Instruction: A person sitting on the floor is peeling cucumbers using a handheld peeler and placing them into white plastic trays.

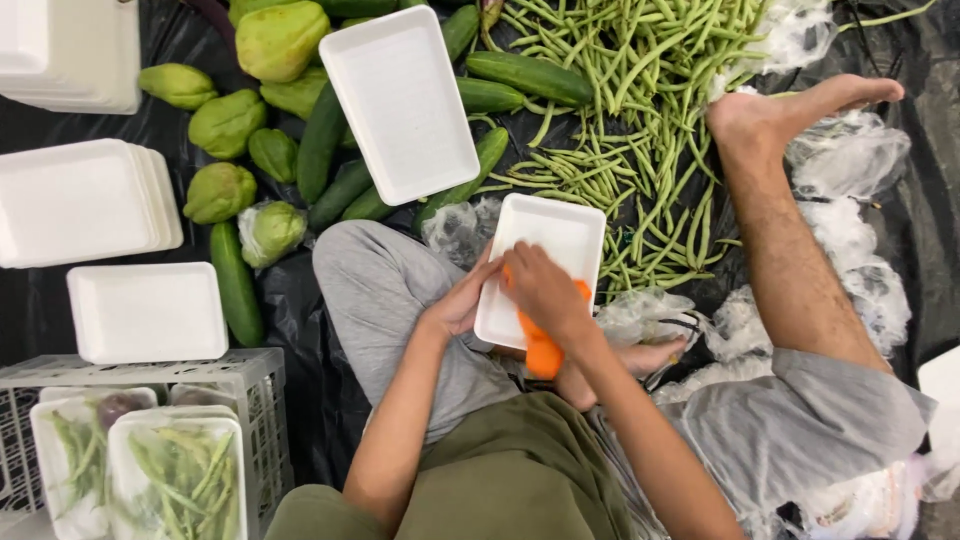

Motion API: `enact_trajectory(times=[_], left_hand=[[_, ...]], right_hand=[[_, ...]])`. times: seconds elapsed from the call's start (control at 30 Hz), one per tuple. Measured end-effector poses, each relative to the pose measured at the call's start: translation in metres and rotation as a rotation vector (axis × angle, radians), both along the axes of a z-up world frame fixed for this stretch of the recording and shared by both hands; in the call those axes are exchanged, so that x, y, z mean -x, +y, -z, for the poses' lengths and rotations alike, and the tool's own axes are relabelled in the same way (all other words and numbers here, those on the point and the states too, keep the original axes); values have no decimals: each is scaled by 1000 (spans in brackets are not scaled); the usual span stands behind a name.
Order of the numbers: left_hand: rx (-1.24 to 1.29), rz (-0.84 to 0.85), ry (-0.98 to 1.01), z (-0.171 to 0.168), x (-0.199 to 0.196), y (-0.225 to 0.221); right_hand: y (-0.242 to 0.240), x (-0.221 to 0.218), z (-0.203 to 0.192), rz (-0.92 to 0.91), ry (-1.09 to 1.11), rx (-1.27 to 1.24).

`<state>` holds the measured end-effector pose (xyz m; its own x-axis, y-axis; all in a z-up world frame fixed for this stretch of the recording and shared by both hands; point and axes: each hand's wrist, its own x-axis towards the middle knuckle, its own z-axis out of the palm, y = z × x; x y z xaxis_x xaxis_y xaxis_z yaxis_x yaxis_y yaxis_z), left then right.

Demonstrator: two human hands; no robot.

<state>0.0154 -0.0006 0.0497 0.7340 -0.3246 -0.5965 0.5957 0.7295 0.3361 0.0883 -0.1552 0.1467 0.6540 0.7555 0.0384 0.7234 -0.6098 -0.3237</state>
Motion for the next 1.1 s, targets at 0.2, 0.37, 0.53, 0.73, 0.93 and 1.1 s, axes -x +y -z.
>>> enact_trajectory(times=[0.2,0.37,0.53,0.73,0.93,1.1], left_hand=[[-4,52,-20,23,3,2],[26,45,-19,6,-1,3],[16,25,-18,5,0,2],[17,42,1,8,3,0],[8,47,-37,-8,-1,2],[15,108,-67,-1,-1,0]], right_hand=[[-2,-49,30,118,-324,99],[5,-47,15,129,-118,20],[-2,-4,1,69,54,27],[-24,27,-54,-80,181,-55],[-74,8,-24,7,113,28],[-94,-26,17,90,-119,66]])
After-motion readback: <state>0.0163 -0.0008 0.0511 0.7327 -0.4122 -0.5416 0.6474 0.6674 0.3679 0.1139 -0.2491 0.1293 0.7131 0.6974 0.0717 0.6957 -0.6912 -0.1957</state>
